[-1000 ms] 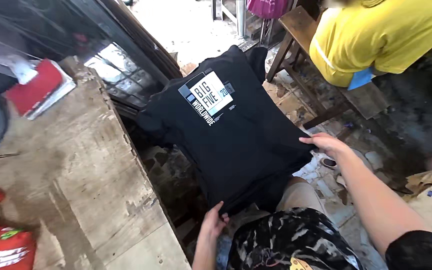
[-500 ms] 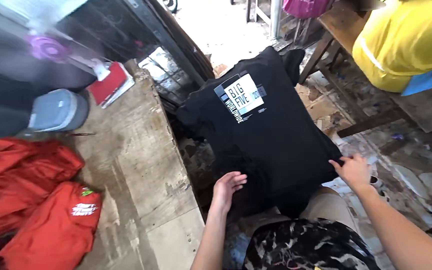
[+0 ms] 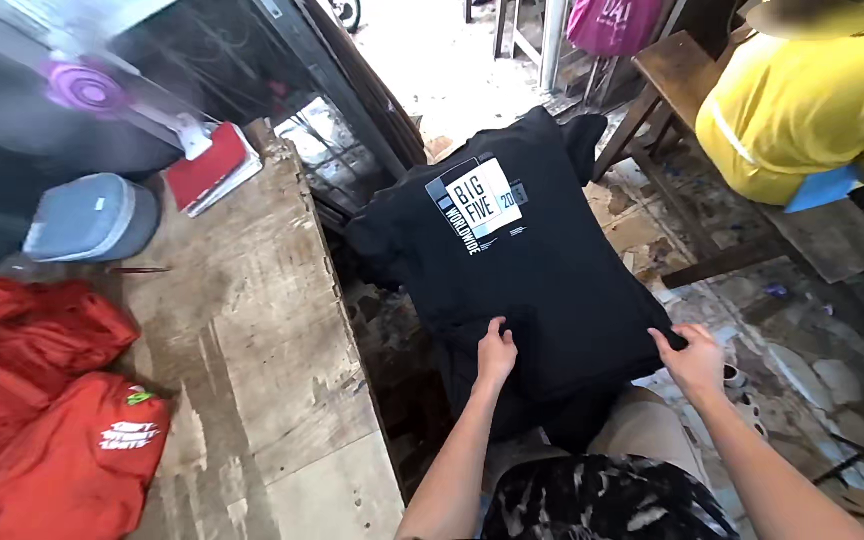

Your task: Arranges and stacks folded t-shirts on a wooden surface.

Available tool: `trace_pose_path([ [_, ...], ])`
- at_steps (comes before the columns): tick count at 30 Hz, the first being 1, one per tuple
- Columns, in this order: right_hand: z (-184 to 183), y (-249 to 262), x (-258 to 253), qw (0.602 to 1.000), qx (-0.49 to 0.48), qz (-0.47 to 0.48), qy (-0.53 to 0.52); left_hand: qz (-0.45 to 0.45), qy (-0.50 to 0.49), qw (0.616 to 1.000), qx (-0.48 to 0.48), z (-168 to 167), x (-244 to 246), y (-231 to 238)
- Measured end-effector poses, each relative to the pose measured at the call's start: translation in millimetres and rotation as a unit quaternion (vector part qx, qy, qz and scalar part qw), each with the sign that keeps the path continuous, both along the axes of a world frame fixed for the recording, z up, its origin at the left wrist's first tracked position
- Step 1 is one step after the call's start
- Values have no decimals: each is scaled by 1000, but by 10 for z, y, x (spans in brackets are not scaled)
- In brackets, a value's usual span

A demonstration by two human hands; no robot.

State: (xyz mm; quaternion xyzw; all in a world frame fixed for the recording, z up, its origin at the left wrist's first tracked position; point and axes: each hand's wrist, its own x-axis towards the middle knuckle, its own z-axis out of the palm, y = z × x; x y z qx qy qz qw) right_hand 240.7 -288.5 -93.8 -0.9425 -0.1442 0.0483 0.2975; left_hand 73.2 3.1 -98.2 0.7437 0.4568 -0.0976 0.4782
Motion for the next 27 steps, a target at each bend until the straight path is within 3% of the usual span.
trace_pose_path([
  [2, 10, -13, 2, 1000, 11, -2, 11, 25, 5, 1000, -17, -128, 254, -1],
  [5, 10, -58, 26, 1000, 2, -3, 25, 97, 24, 986, -134, -351, 486, 17],
  [10, -6, -118, 93, 998, -5, 2, 64, 215, -45, 941, -256, -519, 437, 102],
  [17, -122, -141, 117, 995, 10, -24, 94, 188, -81, 927, -313, -325, 155, 196],
  [27, -115, -132, 55, 994, 27, -27, 102, 66, -131, 916, -373, -319, -37, 297],
])
